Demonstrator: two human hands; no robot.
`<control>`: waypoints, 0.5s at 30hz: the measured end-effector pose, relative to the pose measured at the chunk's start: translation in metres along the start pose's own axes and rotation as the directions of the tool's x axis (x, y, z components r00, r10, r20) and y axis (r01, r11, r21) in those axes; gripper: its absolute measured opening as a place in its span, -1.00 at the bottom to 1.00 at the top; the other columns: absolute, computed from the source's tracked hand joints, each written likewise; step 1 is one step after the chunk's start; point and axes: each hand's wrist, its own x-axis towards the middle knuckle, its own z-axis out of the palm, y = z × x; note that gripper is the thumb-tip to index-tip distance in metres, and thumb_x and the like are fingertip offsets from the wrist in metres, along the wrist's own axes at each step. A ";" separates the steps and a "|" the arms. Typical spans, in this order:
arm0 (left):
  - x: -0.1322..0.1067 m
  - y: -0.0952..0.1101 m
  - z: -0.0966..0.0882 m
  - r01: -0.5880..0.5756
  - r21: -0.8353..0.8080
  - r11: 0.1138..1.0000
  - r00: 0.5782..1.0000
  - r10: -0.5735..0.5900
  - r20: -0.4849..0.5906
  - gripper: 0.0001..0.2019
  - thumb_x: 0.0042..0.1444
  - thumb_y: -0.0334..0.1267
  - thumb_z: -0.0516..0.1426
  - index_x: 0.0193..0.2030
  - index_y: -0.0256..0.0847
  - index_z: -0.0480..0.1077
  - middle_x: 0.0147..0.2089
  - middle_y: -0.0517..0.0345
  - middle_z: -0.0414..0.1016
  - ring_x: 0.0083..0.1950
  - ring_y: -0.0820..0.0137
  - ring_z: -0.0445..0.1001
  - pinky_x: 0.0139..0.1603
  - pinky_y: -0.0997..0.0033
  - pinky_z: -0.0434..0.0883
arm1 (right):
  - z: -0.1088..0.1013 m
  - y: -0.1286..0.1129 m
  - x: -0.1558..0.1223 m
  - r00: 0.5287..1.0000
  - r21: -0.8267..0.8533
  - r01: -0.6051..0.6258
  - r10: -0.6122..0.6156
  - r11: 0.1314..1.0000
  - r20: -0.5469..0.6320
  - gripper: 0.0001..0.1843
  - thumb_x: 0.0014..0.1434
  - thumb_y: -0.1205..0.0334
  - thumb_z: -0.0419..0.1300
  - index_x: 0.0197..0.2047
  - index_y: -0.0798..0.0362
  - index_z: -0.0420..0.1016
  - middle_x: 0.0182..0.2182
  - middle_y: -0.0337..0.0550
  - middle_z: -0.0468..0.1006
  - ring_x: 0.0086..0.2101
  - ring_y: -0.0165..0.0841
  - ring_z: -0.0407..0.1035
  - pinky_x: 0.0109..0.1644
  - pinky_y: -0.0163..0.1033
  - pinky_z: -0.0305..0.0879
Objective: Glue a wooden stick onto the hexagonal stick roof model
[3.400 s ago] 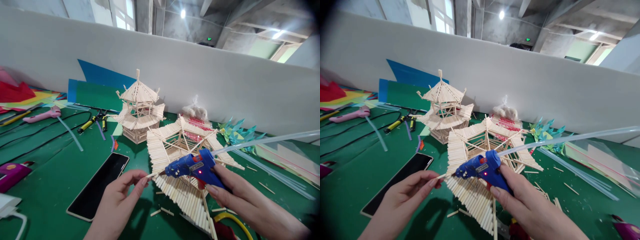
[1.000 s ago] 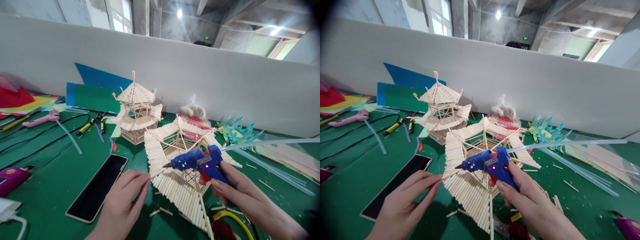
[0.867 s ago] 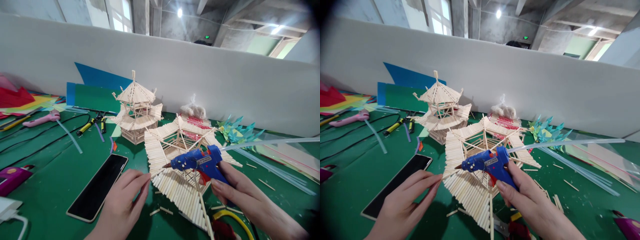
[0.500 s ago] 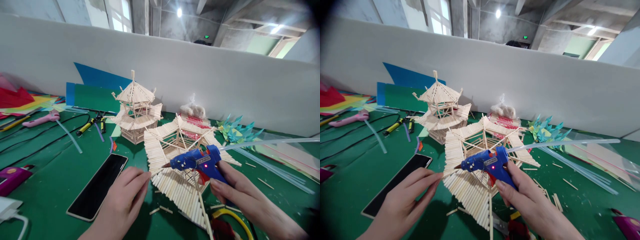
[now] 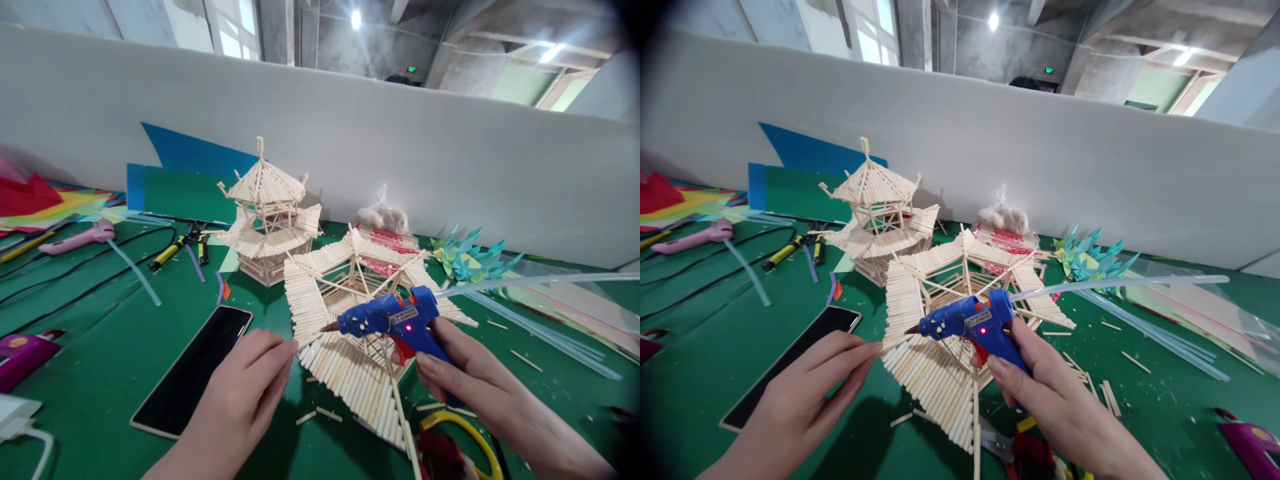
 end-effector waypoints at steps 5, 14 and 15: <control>0.002 0.002 -0.003 -0.038 0.008 0.999 0.999 0.038 -0.005 -0.81 0.15 -0.46 0.01 -0.13 -0.20 0.35 -0.29 0.12 0.36 -0.30 0.39 0.39 -0.33 0.45 0.39 | -0.001 0.001 0.001 1.000 0.053 0.002 -0.003 0.999 0.021 -0.77 0.16 0.02 0.08 -0.34 0.01 0.24 -0.57 -0.36 0.23 -0.52 -0.43 0.12 -0.44 -0.32 0.09; 0.001 0.000 -0.001 -0.027 0.010 1.000 1.000 0.027 -0.002 -0.82 0.16 -0.43 0.01 -0.13 -0.19 0.35 -0.27 0.11 0.36 -0.26 0.36 0.38 -0.29 0.40 0.38 | -0.014 0.016 -0.012 0.997 0.420 -0.010 0.040 0.907 -0.062 -0.77 0.05 0.03 0.19 -0.41 0.01 0.31 -0.66 -0.34 0.25 -0.62 -0.46 0.03 -0.55 -0.34 -0.01; 0.001 0.001 -0.002 -0.027 0.016 1.000 1.000 0.027 -0.003 -0.82 0.16 -0.43 0.01 -0.13 -0.19 0.35 -0.27 0.10 0.36 -0.26 0.35 0.39 -0.29 0.39 0.39 | -0.017 0.020 -0.014 0.995 0.450 -0.020 0.060 0.893 -0.075 -0.77 0.05 0.02 0.18 -0.36 0.00 0.34 -0.68 -0.33 0.24 -0.63 -0.46 0.02 -0.56 -0.33 -0.01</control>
